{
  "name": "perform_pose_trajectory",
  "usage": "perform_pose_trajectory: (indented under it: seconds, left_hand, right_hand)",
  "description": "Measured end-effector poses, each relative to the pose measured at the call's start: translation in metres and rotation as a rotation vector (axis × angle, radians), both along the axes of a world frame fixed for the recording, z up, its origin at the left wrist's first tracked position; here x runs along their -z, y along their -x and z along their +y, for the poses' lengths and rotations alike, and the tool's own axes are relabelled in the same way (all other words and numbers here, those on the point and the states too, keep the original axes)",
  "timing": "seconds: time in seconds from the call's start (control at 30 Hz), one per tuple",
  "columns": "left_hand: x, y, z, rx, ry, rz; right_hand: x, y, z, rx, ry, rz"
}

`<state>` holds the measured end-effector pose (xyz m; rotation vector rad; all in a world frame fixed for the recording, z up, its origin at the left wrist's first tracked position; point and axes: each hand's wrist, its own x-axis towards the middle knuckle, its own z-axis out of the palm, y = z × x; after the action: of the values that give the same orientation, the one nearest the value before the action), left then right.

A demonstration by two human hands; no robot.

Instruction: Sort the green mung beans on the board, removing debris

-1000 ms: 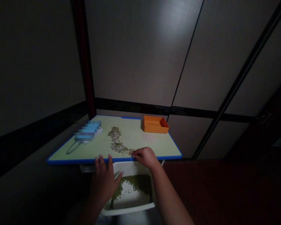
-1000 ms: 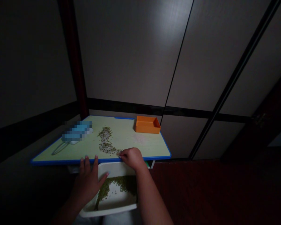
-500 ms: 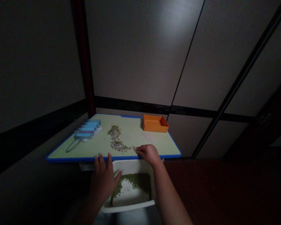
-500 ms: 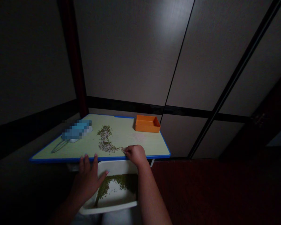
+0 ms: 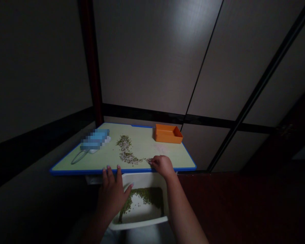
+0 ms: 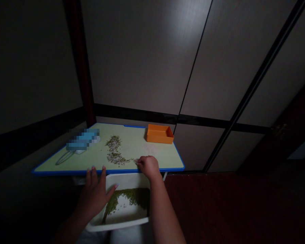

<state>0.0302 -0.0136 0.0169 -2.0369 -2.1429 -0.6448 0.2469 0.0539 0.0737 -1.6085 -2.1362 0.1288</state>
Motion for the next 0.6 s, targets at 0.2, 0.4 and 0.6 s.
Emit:
perform_pose_trajectory:
  seconds: [0.2, 0.4, 0.6]
  left_hand:
    - [0.0007, -0.0001, -0.0001, 0.004, -0.01, 0.003]
    - [-0.0001, -0.0003, -0.001, 0.001, -0.01, 0.015]
    - [0.0013, -0.0001, 0.0004, 0.0, -0.011, 0.003]
  right_hand:
    - [0.0022, 0.0013, -0.0001, -0.072, 0.006, 0.058]
    - [0.0001, 0.0051, -0.0009, -0.047, 0.012, 0.047]
    - [0.0025, 0.0063, 0.0019, -0.024, 0.0, 0.028]
